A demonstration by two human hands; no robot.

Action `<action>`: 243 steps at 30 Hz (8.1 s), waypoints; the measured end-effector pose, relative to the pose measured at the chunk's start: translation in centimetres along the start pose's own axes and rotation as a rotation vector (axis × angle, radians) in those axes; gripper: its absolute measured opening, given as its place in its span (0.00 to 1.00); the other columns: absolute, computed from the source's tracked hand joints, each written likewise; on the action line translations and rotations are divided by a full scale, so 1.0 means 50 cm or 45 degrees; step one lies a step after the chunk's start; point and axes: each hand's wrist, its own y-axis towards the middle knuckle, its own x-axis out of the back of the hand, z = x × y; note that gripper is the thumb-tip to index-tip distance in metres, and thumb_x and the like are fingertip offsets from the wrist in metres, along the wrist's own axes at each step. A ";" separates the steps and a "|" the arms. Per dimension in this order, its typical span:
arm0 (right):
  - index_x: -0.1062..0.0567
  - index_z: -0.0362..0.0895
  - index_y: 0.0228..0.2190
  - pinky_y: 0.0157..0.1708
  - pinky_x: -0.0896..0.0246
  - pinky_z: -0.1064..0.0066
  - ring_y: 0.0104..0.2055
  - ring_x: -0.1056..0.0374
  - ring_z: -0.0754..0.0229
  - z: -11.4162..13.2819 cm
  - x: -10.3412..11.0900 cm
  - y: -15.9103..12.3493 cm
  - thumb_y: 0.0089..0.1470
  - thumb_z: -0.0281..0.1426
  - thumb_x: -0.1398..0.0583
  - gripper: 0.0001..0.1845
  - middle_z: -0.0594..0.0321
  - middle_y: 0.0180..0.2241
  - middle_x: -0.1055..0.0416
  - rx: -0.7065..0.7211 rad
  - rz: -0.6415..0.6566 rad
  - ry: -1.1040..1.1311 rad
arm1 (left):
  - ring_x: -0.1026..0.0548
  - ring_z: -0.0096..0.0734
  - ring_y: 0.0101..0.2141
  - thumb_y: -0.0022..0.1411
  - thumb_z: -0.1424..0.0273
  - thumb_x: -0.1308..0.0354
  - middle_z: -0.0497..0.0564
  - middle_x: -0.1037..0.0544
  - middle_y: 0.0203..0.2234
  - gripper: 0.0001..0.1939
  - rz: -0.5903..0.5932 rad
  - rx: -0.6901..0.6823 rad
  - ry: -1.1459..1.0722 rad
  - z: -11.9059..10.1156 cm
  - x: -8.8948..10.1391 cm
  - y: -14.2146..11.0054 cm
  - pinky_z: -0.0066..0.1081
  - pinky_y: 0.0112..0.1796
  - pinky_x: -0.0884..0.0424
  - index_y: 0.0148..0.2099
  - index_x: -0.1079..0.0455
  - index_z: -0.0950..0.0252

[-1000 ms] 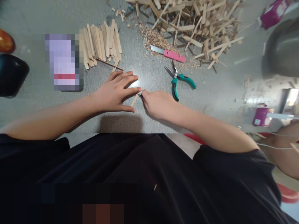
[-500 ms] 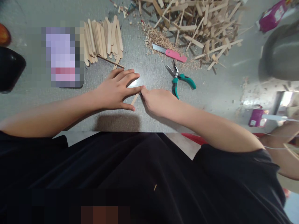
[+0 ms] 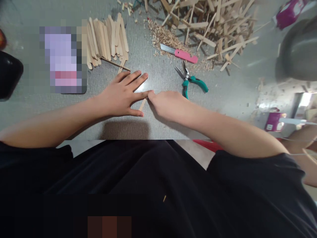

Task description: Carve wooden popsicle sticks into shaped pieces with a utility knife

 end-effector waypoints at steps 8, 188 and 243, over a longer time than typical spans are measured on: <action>0.27 0.42 0.65 0.33 0.42 0.60 0.35 0.22 0.41 -0.004 -0.018 0.003 0.74 0.31 0.43 0.23 0.48 0.34 0.18 -0.038 -0.062 0.091 | 0.52 0.75 0.84 0.65 0.48 0.23 0.60 0.48 0.86 0.46 0.042 0.008 0.104 -0.010 0.008 -0.002 0.70 0.80 0.59 0.78 0.31 0.54; 0.24 0.46 0.53 0.26 0.24 0.67 0.30 0.19 0.56 -0.038 -0.197 0.020 0.68 0.26 0.34 0.13 0.57 0.38 0.14 0.586 -1.358 0.464 | 0.58 0.88 0.82 0.59 0.41 0.21 0.70 0.56 0.87 0.66 0.350 -0.043 0.295 -0.098 -0.006 -0.041 0.82 0.76 0.46 0.87 0.51 0.50; 0.30 0.50 0.54 0.26 0.25 0.62 0.29 0.23 0.53 0.002 -0.214 0.011 0.64 0.31 0.39 0.18 0.63 0.35 0.20 0.653 -1.380 0.502 | 0.33 0.56 0.75 0.81 0.38 0.52 0.60 0.30 0.79 0.35 -0.176 0.166 0.236 -0.051 -0.055 -0.024 0.68 0.78 0.49 0.62 0.24 0.64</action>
